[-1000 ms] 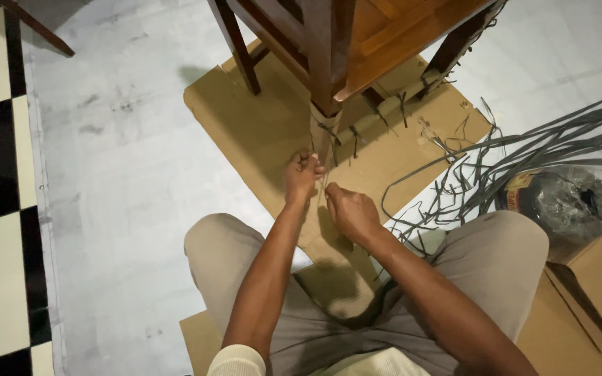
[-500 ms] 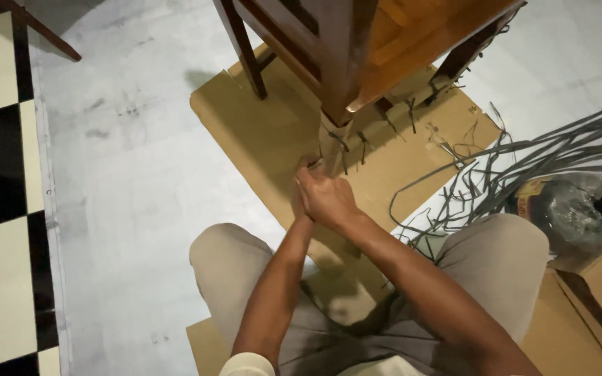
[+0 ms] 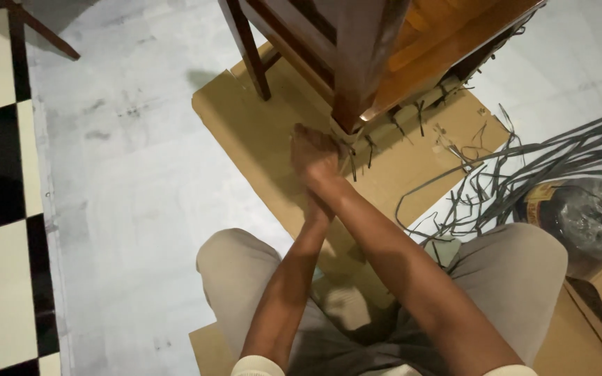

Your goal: The person wraps a furniture leg with cardboard and secures it with ties.

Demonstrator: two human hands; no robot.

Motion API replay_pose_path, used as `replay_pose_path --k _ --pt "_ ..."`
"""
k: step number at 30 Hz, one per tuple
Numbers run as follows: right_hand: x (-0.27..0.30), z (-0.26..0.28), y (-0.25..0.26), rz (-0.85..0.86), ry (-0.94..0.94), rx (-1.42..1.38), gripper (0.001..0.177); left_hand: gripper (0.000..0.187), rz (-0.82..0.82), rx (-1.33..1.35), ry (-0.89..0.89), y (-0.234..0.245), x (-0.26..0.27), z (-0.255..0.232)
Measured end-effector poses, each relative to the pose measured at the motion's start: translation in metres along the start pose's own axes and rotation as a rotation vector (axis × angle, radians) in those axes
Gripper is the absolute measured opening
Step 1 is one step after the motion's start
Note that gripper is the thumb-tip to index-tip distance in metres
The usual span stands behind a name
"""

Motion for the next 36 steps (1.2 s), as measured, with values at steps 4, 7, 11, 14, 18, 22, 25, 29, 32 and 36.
replay_pose_path --k 4,7,11,14,18,22,25,29,32,36 --pt "0.011 0.001 0.008 -0.045 0.084 0.025 0.018 0.045 0.073 -0.353 -0.041 -0.027 0.003 0.052" --pt "0.016 0.0 0.011 0.01 0.093 -0.006 0.017 0.05 0.107 -0.531 -0.055 -0.077 -0.005 0.093" --pt "0.013 -0.003 0.002 0.053 0.077 -0.004 0.025 0.051 -0.153 -0.05 -0.048 -0.032 0.01 0.035" --pt "-0.007 -0.011 -0.017 0.197 -0.024 0.02 0.029 0.048 -0.158 -0.027 -0.033 -0.027 0.013 0.032" --pt "-0.01 -0.031 -0.046 0.478 -0.223 -0.008 0.03 0.044 -0.075 -0.056 -0.014 -0.037 0.007 0.043" --pt "-0.011 -0.038 -0.053 0.39 -0.194 -0.057 0.034 0.04 0.01 -0.077 0.003 -0.05 0.001 0.054" --pt "-0.011 -0.027 -0.026 0.355 -0.182 -0.137 0.034 0.037 0.075 -0.091 0.014 -0.06 -0.004 0.061" --pt "0.018 -0.026 0.009 0.312 -0.018 -0.218 0.035 0.034 0.165 -0.105 0.024 -0.076 -0.011 0.07" --pt "0.034 -0.023 0.07 0.282 0.223 -0.233 0.026 0.033 0.025 -0.048 -0.066 -0.014 -0.01 -0.001" --pt "0.051 -0.069 0.086 0.278 0.464 -0.256 0.017 0.035 -0.172 0.383 0.185 0.045 -0.013 -0.05"
Point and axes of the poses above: each hand's wrist, its own x-axis away from the middle knuckle, its own y-axis out of the back of the hand, z = x × y, the point moved 7 cm from there along -x, towards the middle knuckle, and after that the axes turned 4 degrees about -y, right-handed, at the moved point
